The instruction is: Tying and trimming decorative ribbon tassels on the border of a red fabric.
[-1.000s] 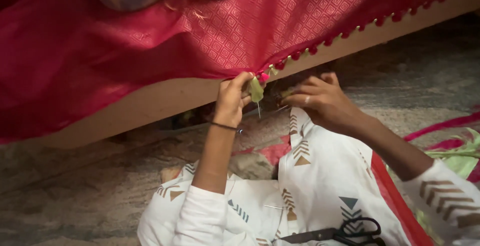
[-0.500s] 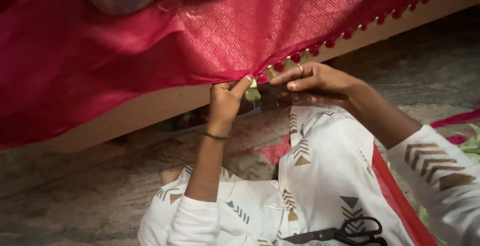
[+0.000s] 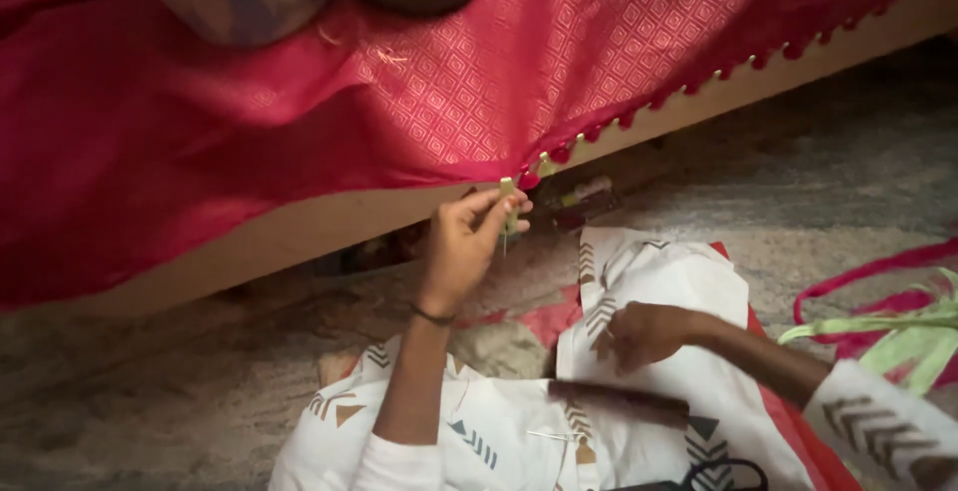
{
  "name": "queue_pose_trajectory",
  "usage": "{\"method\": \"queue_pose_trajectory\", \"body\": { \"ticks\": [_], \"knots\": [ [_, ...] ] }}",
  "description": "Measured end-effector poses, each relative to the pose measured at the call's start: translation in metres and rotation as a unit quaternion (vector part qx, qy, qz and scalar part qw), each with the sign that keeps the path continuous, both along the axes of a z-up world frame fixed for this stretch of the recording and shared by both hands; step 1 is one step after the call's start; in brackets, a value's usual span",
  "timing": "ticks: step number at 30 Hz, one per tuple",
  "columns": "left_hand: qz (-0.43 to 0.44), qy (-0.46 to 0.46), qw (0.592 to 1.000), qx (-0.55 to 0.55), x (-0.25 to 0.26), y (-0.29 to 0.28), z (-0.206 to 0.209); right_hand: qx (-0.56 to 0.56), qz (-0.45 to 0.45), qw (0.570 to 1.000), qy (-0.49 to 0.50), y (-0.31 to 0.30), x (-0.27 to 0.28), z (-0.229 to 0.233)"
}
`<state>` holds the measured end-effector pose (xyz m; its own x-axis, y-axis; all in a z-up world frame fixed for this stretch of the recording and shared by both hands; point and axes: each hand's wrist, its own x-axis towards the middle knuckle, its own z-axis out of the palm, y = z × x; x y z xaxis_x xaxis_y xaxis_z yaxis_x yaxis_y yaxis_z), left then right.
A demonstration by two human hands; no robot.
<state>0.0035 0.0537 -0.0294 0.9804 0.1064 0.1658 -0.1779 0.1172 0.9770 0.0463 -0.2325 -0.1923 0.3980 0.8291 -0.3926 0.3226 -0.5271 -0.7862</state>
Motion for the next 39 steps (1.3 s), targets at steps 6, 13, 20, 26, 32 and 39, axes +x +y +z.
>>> {"method": "queue_pose_trajectory", "body": {
  "ticks": [6,13,20,26,32,39],
  "knots": [
    [0.134,-0.005,0.988,0.08,-0.013,-0.027,0.006,0.323,-0.333,0.875,0.138,0.089,0.001,0.159],
    [0.242,-0.056,0.936,0.247,-0.012,-0.023,0.007,0.425,-0.347,0.802,0.237,0.148,0.023,0.149],
    [0.084,0.005,0.989,-0.122,0.014,0.003,-0.03,0.46,-0.349,0.805,0.136,0.142,-0.004,0.13],
    [0.056,0.04,0.993,-0.096,0.021,-0.01,-0.024,0.441,-0.352,0.814,0.135,0.138,0.007,0.119],
    [0.248,-0.035,0.941,0.227,0.007,-0.031,-0.013,0.415,-0.419,0.799,-0.115,0.135,0.018,0.146],
    [0.213,-0.03,0.966,0.142,0.014,-0.032,-0.033,0.432,-0.285,0.815,-0.261,0.192,0.054,0.289]
  ]
}}
